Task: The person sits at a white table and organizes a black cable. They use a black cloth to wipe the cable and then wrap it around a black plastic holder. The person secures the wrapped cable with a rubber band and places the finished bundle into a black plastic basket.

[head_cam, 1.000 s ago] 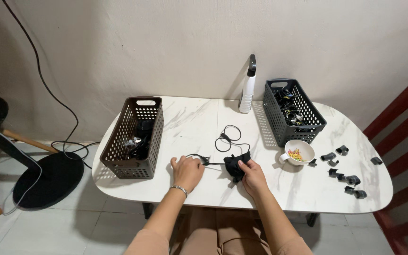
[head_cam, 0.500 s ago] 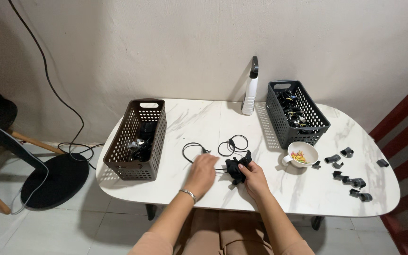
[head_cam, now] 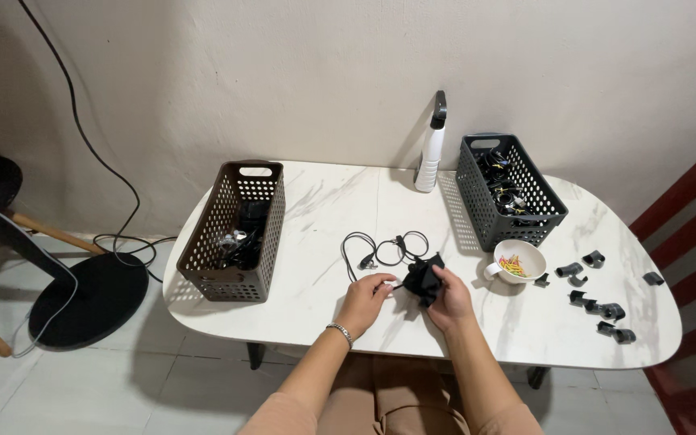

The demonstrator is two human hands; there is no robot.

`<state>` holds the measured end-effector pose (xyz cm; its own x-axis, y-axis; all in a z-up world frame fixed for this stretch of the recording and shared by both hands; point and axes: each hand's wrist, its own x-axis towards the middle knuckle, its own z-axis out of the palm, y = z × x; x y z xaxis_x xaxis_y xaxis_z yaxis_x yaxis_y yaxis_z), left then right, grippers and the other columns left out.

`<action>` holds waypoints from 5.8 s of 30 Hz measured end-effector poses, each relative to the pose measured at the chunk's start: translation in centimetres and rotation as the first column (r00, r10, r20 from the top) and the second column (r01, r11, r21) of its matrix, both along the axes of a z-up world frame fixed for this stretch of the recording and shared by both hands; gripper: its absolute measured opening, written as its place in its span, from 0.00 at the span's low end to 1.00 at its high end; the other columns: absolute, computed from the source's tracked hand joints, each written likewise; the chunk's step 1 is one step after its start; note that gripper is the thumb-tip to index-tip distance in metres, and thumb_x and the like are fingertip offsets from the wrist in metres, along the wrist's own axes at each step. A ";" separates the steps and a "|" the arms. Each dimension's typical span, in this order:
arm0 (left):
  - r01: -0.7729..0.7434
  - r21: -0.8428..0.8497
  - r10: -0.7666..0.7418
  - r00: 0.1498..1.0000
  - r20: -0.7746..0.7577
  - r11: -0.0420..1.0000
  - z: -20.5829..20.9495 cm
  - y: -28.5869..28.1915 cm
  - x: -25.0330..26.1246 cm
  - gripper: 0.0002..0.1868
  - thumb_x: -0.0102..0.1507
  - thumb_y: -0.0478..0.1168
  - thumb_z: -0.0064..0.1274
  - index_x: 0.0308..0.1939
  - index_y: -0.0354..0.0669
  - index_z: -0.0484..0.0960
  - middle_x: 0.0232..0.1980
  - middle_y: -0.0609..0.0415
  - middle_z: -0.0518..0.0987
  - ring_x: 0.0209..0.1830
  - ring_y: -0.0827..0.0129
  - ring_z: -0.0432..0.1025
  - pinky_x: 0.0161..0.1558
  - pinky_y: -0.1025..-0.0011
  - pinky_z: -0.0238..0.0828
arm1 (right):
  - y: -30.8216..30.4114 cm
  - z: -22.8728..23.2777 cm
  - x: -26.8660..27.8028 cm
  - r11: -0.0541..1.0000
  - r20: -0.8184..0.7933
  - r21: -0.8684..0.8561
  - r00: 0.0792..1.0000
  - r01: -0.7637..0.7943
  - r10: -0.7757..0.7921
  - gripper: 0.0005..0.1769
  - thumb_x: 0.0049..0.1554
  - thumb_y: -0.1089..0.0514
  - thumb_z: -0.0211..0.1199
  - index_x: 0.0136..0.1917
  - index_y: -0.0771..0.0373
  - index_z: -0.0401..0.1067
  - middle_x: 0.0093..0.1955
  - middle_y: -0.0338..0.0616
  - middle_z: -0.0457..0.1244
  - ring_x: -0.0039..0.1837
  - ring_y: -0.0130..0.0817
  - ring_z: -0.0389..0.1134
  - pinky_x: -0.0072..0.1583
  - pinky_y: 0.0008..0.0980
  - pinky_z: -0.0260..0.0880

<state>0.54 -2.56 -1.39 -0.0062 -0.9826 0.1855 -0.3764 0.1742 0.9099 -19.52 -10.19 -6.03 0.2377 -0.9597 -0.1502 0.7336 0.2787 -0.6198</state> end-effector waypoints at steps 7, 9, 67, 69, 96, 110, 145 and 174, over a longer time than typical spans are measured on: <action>-0.007 -0.023 0.006 0.999 -0.039 1.000 -0.9 -0.5 0.1 0.12 0.67 0.37 0.51 0.50 0.39 0.85 0.48 0.49 0.85 0.44 0.66 0.80 0.48 0.70 0.76 | -5.2 -0.6 -1.9 0.990 -0.311 -0.123 0.945 0.069 -0.105 0.10 0.63 0.58 0.62 0.50 0.69 0.72 0.44 0.47 0.69 0.44 0.36 0.70 0.48 0.35 0.71; -0.007 -0.035 0.005 0.998 -0.055 0.999 -0.7 -0.5 0.2 0.12 0.67 0.37 0.50 0.51 0.39 0.84 0.48 0.50 0.86 0.43 0.66 0.80 0.48 0.71 0.76 | -4.9 -0.9 -0.8 0.993 -0.426 -0.114 0.905 -0.033 -0.018 0.10 0.61 0.58 0.63 0.50 0.69 0.73 0.43 0.47 0.69 0.43 0.34 0.70 0.47 0.34 0.71; 0.153 -0.124 -0.088 0.904 0.419 0.980 3.8 1.8 0.8 0.11 0.64 0.36 0.53 0.48 0.38 0.85 0.44 0.50 0.82 0.51 0.58 0.70 0.60 0.63 0.65 | 1.6 -0.6 -0.9 0.993 -0.255 -0.113 0.965 0.039 -0.066 0.11 0.59 0.64 0.63 0.54 0.73 0.73 0.47 0.49 0.71 0.47 0.34 0.72 0.51 0.33 0.73; 0.179 -0.110 -0.121 0.909 0.400 0.978 3.9 2.2 0.5 0.12 0.63 0.36 0.54 0.50 0.38 0.84 0.44 0.49 0.81 0.50 0.57 0.70 0.61 0.63 0.64 | 1.4 -1.2 -0.6 0.988 -0.290 -0.155 0.956 -0.008 -0.038 0.11 0.59 0.65 0.63 0.54 0.74 0.74 0.48 0.50 0.71 0.48 0.34 0.72 0.51 0.33 0.73; 0.085 -0.063 -0.050 0.906 0.420 0.994 3.8 2.6 -1.5 0.10 0.62 0.35 0.55 0.45 0.41 0.87 0.42 0.50 0.83 0.50 0.57 0.70 0.56 0.63 0.69 | 1.0 -2.5 -0.5 0.979 -0.276 -0.203 0.958 0.024 -0.081 0.11 0.59 0.66 0.63 0.54 0.75 0.75 0.47 0.50 0.71 0.47 0.33 0.72 0.51 0.32 0.73; -0.140 -0.308 0.302 0.756 0.580 0.941 2.3 1.0 5.4 0.13 0.62 0.30 0.49 0.46 0.42 0.87 0.49 0.53 0.83 0.54 0.59 0.70 0.59 0.62 0.65 | 0.7 -2.9 -0.4 0.979 -0.228 -0.188 0.966 0.080 -0.123 0.09 0.58 0.67 0.63 0.53 0.73 0.73 0.49 0.47 0.70 0.49 0.32 0.71 0.54 0.30 0.72; -0.126 -0.002 0.122 0.967 -0.222 0.992 -3.3 0.8 -0.5 0.09 0.66 0.37 0.47 0.37 0.35 0.80 0.23 0.59 0.72 0.22 0.80 0.60 0.27 0.77 0.60 | -4.1 3.0 -2.6 0.914 -0.229 -0.337 0.921 0.228 -0.314 0.09 0.65 0.62 0.64 0.47 0.74 0.72 0.42 0.46 0.68 0.42 0.30 0.69 0.46 0.28 0.72; 0.000 -0.061 -0.006 0.995 -0.099 0.998 0.4 1.2 -2.4 0.16 0.69 0.47 0.54 0.46 0.37 0.86 0.42 0.58 0.84 0.43 0.71 0.77 0.48 0.70 0.74 | 4.5 7.0 -2.2 0.893 -0.590 -0.445 0.771 -0.063 -0.240 0.09 0.61 0.66 0.60 0.53 0.73 0.75 0.43 0.44 0.69 0.42 0.28 0.69 0.45 0.28 0.69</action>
